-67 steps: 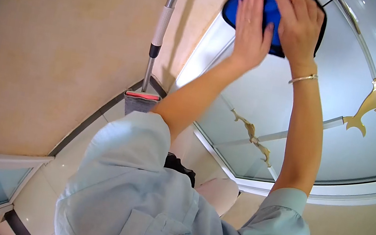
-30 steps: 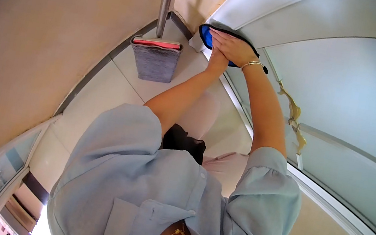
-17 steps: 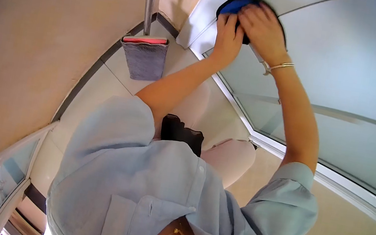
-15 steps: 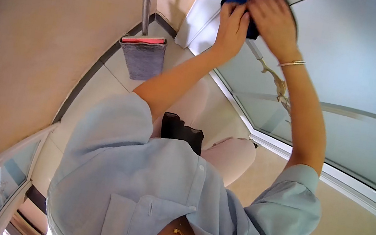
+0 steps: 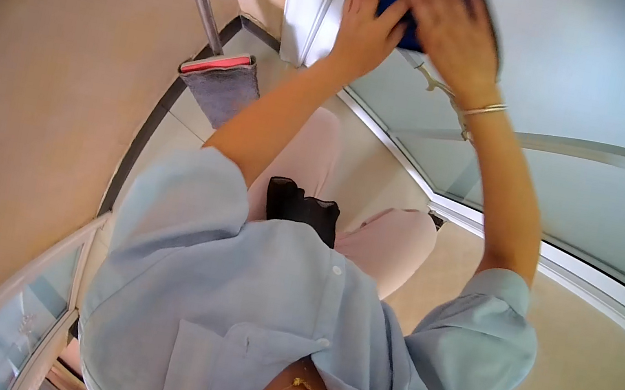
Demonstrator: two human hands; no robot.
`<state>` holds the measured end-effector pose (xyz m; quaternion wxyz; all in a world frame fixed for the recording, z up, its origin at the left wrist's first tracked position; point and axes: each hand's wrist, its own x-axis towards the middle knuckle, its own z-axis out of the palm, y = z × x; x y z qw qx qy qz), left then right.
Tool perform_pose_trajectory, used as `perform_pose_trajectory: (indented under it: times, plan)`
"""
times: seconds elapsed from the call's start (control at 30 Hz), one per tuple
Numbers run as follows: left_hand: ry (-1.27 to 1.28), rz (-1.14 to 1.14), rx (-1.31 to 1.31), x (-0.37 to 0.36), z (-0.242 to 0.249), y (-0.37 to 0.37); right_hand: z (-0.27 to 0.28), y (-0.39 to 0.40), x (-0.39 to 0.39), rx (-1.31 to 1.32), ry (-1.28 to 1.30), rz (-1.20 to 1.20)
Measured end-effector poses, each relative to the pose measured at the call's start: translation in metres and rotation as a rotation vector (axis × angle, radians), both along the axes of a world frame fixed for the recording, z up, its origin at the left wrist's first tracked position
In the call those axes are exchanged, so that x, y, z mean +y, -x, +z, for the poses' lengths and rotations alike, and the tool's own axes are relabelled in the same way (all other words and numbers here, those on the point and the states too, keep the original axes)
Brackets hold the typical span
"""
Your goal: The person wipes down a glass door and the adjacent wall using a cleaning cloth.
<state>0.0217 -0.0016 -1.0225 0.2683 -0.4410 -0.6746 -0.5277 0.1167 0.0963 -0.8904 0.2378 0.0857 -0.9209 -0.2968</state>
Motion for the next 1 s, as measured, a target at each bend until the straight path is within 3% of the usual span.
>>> perform_pose_trajectory:
  times: [0.1, 0.2, 0.3, 0.33, 0.47, 0.57, 0.7, 0.77, 0.83, 0.9, 0.97, 1.0]
  plan:
    - [0.213, -0.094, -0.145, -0.021, -0.071, -0.021, -0.082, -0.024, 0.008, -0.230, 0.083, -0.033]
    - [0.396, -0.162, -0.210, -0.044, -0.099, -0.048, -0.142, -0.053, 0.013, -0.332, 0.135, -0.040]
    - [0.540, -0.338, -0.305, -0.046, -0.102, -0.062, -0.143, -0.078, 0.015, -0.373, 0.147, -0.066]
    - [0.452, -0.361, -0.289, -0.039, -0.094, -0.063, -0.137, -0.087, 0.017, -0.387, 0.136, -0.086]
    - [0.128, -0.426, -0.261, -0.006, -0.003, -0.081, -0.056, -0.121, 0.029, -0.253, 0.206, -0.153]
    - [-0.118, -0.459, -0.005, 0.019, 0.088, -0.087, 0.026, -0.143, 0.046, -0.020, 0.050, -0.214]
    - [-0.263, -0.437, 0.219, 0.043, 0.205, -0.101, 0.139, -0.160, 0.041, 0.269, -0.118, -0.231]
    - [-0.422, -0.400, 0.355, 0.059, 0.241, -0.109, 0.168, -0.165, 0.043, 0.419, -0.190, -0.223]
    - [-0.379, -0.327, 0.375, 0.065, 0.247, -0.114, 0.169, -0.166, 0.047, 0.519, -0.205, -0.194]
    - [-0.322, -0.236, 0.451, 0.062, 0.245, -0.117, 0.158, -0.166, 0.035, 0.565, 0.886, 0.103]
    - [-0.250, -0.257, 0.453, 0.061, 0.224, -0.121, 0.137, -0.179, 0.050, 0.505, -0.102, -0.261]
    - [-0.217, -0.269, 0.451, 0.061, 0.210, -0.124, 0.120, -0.187, 0.052, 0.476, -0.059, -0.289]
